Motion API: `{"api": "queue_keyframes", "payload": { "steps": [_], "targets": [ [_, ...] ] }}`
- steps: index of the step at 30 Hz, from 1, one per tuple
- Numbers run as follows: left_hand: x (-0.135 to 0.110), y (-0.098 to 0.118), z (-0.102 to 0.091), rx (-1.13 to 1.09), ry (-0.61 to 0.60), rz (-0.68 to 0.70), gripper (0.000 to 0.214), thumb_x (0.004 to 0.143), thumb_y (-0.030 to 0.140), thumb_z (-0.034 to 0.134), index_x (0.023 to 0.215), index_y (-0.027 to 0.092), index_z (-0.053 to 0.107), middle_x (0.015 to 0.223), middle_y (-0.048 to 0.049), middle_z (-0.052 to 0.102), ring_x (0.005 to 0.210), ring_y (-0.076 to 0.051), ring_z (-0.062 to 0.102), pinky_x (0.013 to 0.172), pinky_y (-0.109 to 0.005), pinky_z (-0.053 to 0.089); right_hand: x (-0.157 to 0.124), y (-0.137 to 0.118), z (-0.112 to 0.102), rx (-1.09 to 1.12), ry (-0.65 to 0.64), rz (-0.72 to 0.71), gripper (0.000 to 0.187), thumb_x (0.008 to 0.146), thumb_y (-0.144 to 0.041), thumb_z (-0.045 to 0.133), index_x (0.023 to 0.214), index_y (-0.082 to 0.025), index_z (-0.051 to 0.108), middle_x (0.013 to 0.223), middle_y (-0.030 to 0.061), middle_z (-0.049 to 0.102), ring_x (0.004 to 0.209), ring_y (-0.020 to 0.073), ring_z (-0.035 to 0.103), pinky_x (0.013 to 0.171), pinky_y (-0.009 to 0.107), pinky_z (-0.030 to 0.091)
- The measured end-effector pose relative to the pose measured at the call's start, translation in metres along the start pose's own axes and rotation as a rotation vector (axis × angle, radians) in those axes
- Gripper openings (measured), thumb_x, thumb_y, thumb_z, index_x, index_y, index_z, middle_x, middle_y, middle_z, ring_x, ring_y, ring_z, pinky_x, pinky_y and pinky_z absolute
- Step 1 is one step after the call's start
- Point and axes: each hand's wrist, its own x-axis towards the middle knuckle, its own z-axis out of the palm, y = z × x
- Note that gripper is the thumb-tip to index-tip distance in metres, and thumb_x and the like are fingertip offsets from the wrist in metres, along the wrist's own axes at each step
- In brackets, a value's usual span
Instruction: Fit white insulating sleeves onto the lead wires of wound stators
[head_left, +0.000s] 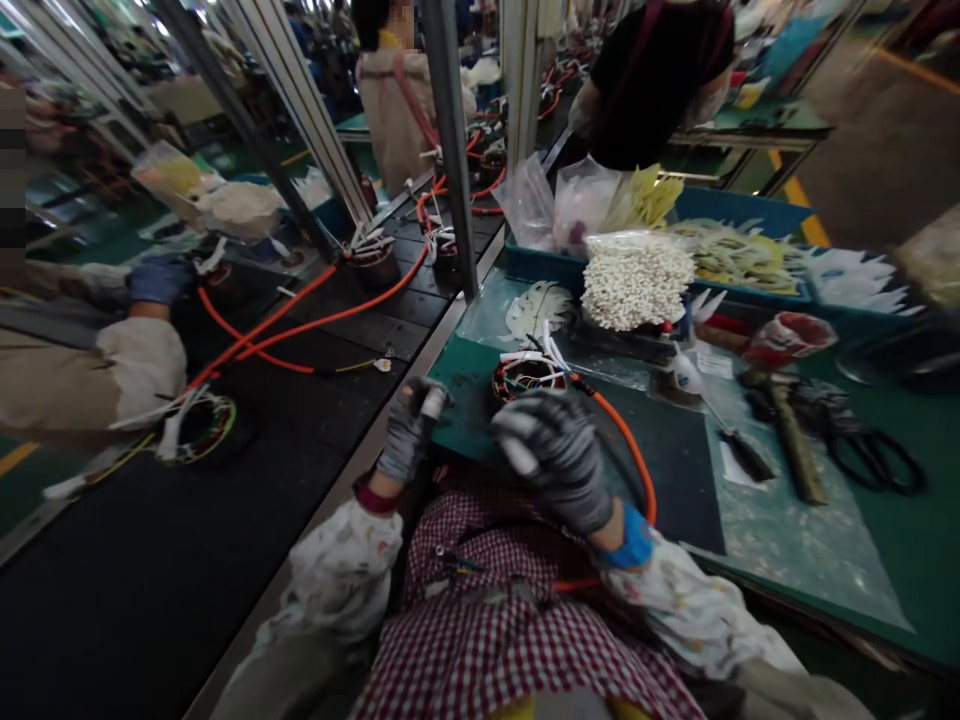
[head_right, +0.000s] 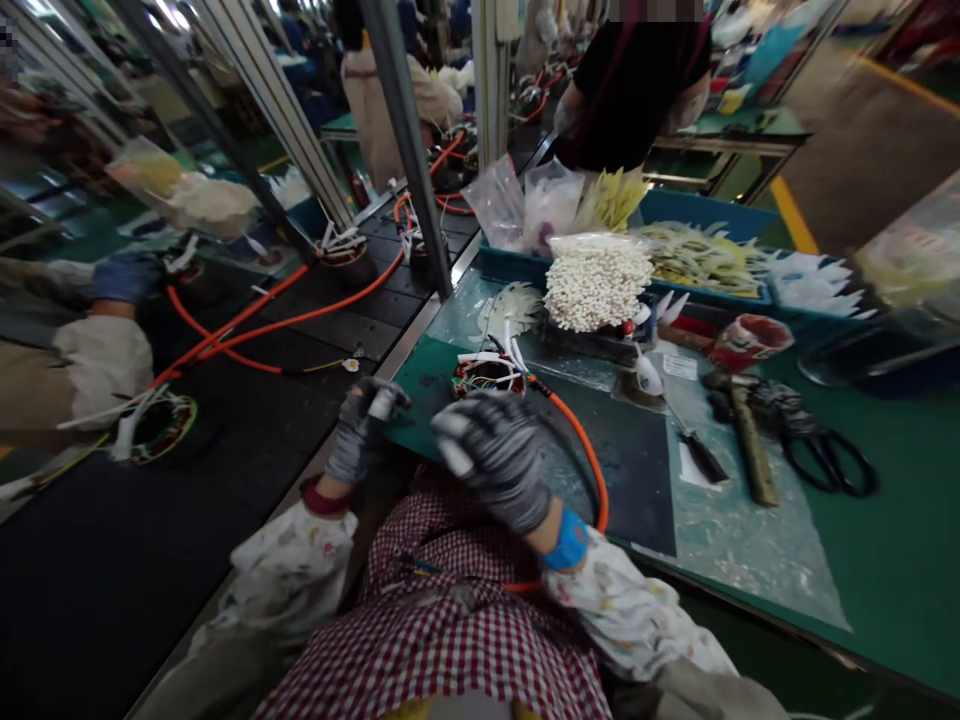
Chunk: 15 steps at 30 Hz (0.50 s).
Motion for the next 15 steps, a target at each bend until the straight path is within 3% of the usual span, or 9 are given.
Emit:
{"api": "queue_keyframes", "payload": {
  "steps": [1, 3, 5, 7, 10, 12, 15],
  "targets": [
    [0.018, -0.001, -0.003, 0.012, -0.027, 0.061, 0.028, 0.111, 0.042, 0.062, 0.12, 0.018, 0.071, 0.119, -0.0083, 0.075, 0.109, -0.024, 0.073, 0.103, -0.046, 0.063, 0.003, 0.016, -0.015, -0.054, 0.078, 0.06, 0.027, 0.111, -0.034, 0.057, 0.124, -0.028, 0.08, 0.119, 0.0104, 0.08, 0.117, 0.0311, 0.07, 0.113, 0.053, 0.053],
    [0.049, 0.001, -0.003, 0.027, -0.133, 0.199, 0.023, 0.101, 0.035, 0.067, 0.118, 0.021, 0.075, 0.13, -0.0098, 0.076, 0.125, -0.027, 0.071, 0.117, -0.05, 0.057, 0.009, 0.043, -0.034, -0.133, 0.092, 0.156, 0.031, 0.108, -0.037, 0.06, 0.13, -0.024, 0.078, 0.121, 0.014, 0.077, 0.116, 0.034, 0.069, 0.109, 0.054, 0.056],
    [0.075, 0.008, 0.002, 0.042, -0.279, 0.337, 0.03, 0.086, 0.032, 0.077, 0.114, 0.025, 0.08, 0.142, -0.0087, 0.076, 0.139, -0.031, 0.066, 0.129, -0.052, 0.048, 0.011, 0.061, -0.039, -0.186, -0.019, 0.195, 0.043, 0.102, -0.04, 0.065, 0.139, -0.021, 0.074, 0.13, 0.0169, 0.072, 0.121, 0.0365, 0.066, 0.111, 0.057, 0.056],
    [0.096, 0.013, 0.009, 0.107, -0.455, 0.496, 0.041, 0.079, 0.034, 0.083, 0.12, 0.028, 0.082, 0.155, -0.0081, 0.072, 0.151, -0.035, 0.06, 0.135, -0.055, 0.039, 0.011, 0.072, -0.035, -0.237, -0.155, 0.195, 0.055, 0.095, -0.038, 0.07, 0.147, -0.02, 0.071, 0.144, 0.0195, 0.065, 0.131, 0.0397, 0.06, 0.117, 0.061, 0.052],
    [0.122, 0.013, 0.017, 0.278, -0.673, 0.693, 0.036, 0.095, 0.033, 0.073, 0.13, 0.034, 0.08, 0.162, -0.0049, 0.069, 0.159, -0.03, 0.055, 0.139, -0.054, 0.033, 0.013, 0.081, -0.031, -0.279, -0.304, 0.159, 0.07, 0.085, -0.033, 0.073, 0.153, -0.018, 0.068, 0.155, 0.0213, 0.058, 0.14, 0.0427, 0.053, 0.121, 0.065, 0.048],
    [0.134, 0.009, 0.02, 0.344, -0.74, 0.741, 0.033, 0.103, 0.024, 0.063, 0.128, 0.038, 0.08, 0.152, -0.001, 0.076, 0.151, -0.022, 0.063, 0.137, -0.048, 0.037, 0.019, 0.086, -0.036, -0.289, -0.393, 0.103, 0.067, 0.084, -0.033, 0.074, 0.148, -0.016, 0.072, 0.153, 0.023, 0.06, 0.139, 0.0433, 0.053, 0.12, 0.066, 0.049],
    [0.142, 0.001, 0.02, 0.356, -0.794, 0.77, 0.037, 0.105, 0.019, 0.059, 0.124, 0.042, 0.08, 0.137, 0.0037, 0.084, 0.136, -0.017, 0.073, 0.133, -0.042, 0.044, 0.031, 0.092, -0.051, -0.293, -0.578, -0.027, 0.055, 0.086, -0.035, 0.075, 0.137, -0.013, 0.078, 0.148, 0.0256, 0.067, 0.132, 0.0435, 0.058, 0.114, 0.066, 0.051]
  ]
}}
